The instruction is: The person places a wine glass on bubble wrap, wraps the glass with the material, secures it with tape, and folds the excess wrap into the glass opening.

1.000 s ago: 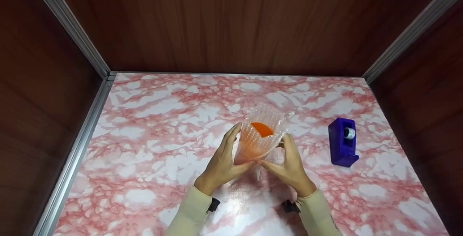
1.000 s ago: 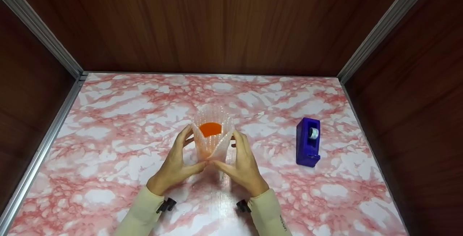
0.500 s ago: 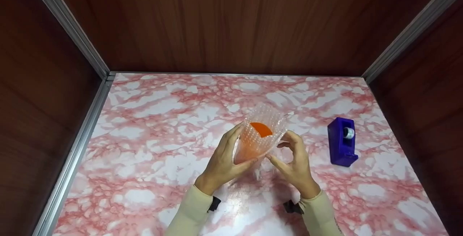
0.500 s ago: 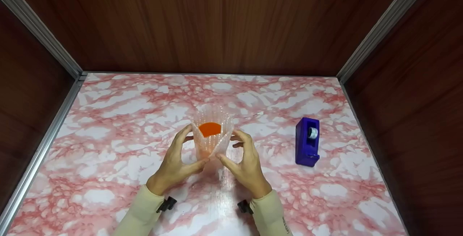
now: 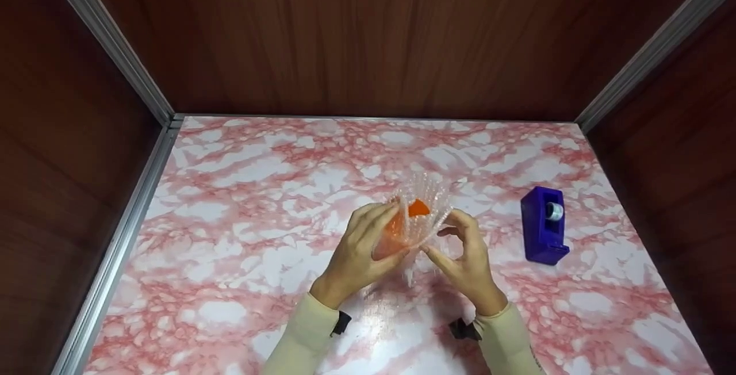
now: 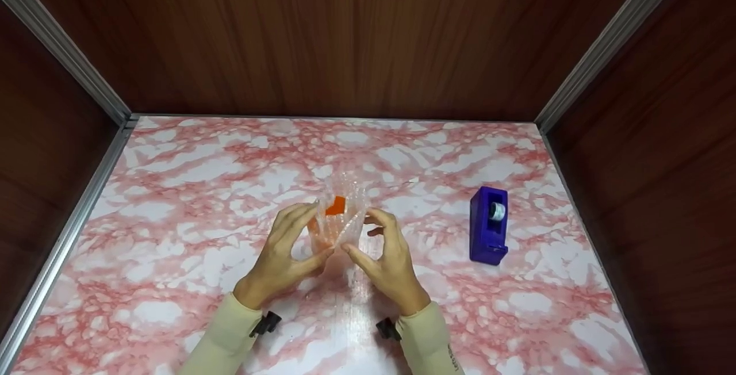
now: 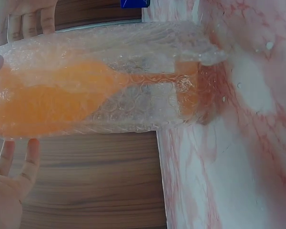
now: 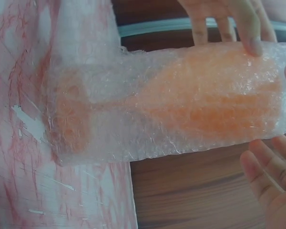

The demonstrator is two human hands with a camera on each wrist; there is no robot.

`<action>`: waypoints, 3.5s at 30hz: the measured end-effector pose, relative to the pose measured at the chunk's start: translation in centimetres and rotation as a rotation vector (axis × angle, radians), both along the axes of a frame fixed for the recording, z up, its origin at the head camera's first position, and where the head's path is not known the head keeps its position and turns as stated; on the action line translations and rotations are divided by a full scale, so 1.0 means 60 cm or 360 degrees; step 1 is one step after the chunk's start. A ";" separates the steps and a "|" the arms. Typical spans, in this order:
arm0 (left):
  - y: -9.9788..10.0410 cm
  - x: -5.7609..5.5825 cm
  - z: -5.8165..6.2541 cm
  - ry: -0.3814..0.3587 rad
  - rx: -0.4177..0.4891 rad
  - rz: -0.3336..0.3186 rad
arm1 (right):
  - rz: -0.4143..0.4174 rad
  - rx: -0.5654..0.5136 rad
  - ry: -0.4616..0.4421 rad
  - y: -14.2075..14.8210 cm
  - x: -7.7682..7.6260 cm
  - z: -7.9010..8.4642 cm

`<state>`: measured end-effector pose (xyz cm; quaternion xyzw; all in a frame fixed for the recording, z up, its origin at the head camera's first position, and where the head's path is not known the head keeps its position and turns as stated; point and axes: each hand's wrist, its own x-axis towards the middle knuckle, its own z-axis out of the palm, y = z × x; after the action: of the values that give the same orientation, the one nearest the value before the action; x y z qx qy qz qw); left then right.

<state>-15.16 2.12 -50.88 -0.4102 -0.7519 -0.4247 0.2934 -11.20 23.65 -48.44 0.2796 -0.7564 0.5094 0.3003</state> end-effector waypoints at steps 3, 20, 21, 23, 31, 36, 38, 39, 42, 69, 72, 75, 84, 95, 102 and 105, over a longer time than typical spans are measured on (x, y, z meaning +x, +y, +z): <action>-0.002 0.002 -0.003 -0.0034 -0.0051 0.0020 | -0.0010 0.0013 -0.0004 -0.004 0.002 0.004; -0.004 0.010 0.017 -0.0168 -0.0402 0.0270 | -0.0049 -0.0058 0.0083 -0.013 0.004 0.005; -0.004 0.011 0.017 -0.0174 -0.0405 0.0273 | -0.0077 -0.0058 0.0148 -0.018 0.007 0.014; -0.003 0.010 0.017 -0.0184 -0.0396 0.0258 | -0.0148 -0.0046 0.0286 -0.025 0.009 0.028; -0.006 0.008 0.007 -0.0187 -0.0291 0.0094 | -0.0209 0.0192 0.0470 -0.024 -0.004 0.014; -0.008 0.007 0.004 -0.0200 -0.0272 0.0061 | -0.0254 0.0346 0.0423 -0.009 -0.015 -0.021; -0.009 0.006 0.003 -0.0203 -0.0263 0.0050 | -0.0269 0.0431 0.0397 -0.007 -0.015 -0.027; -0.010 0.006 0.003 -0.0201 -0.0259 0.0044 | -0.0271 0.0472 0.0386 -0.006 -0.015 -0.027; -0.009 0.004 0.001 -0.0159 -0.0241 0.0041 | -0.0293 0.0590 0.0362 -0.006 -0.013 -0.026; -0.002 0.007 0.012 -0.0129 -0.0391 0.0109 | -0.0247 0.1287 0.0153 0.001 -0.036 0.012; -0.005 0.010 0.033 -0.0165 -0.0623 0.0211 | -0.0223 0.1328 0.0127 -0.001 -0.039 0.014; -0.002 0.013 0.058 -0.0252 -0.0892 0.0292 | -0.0204 0.1333 0.0078 0.000 -0.037 0.017; 0.014 0.002 0.106 -0.0549 -0.1445 0.0320 | -0.0111 0.1345 0.0012 0.000 -0.030 0.027; 0.026 0.001 0.111 -0.0542 -0.1606 0.0396 | 0.0001 0.1708 -0.0295 -0.020 -0.056 0.065; 0.030 0.002 0.106 -0.0571 -0.1616 0.0358 | -0.0004 0.1687 -0.0321 -0.027 -0.058 0.055; 0.028 -0.001 0.103 -0.0518 -0.1618 0.0354 | 0.0006 0.1619 -0.0197 -0.024 -0.060 0.044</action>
<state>-15.20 3.77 -44.72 -0.3472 -0.9370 -0.0322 -0.0190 -14.79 22.19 -45.81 0.3611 -0.9245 0.0929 0.0798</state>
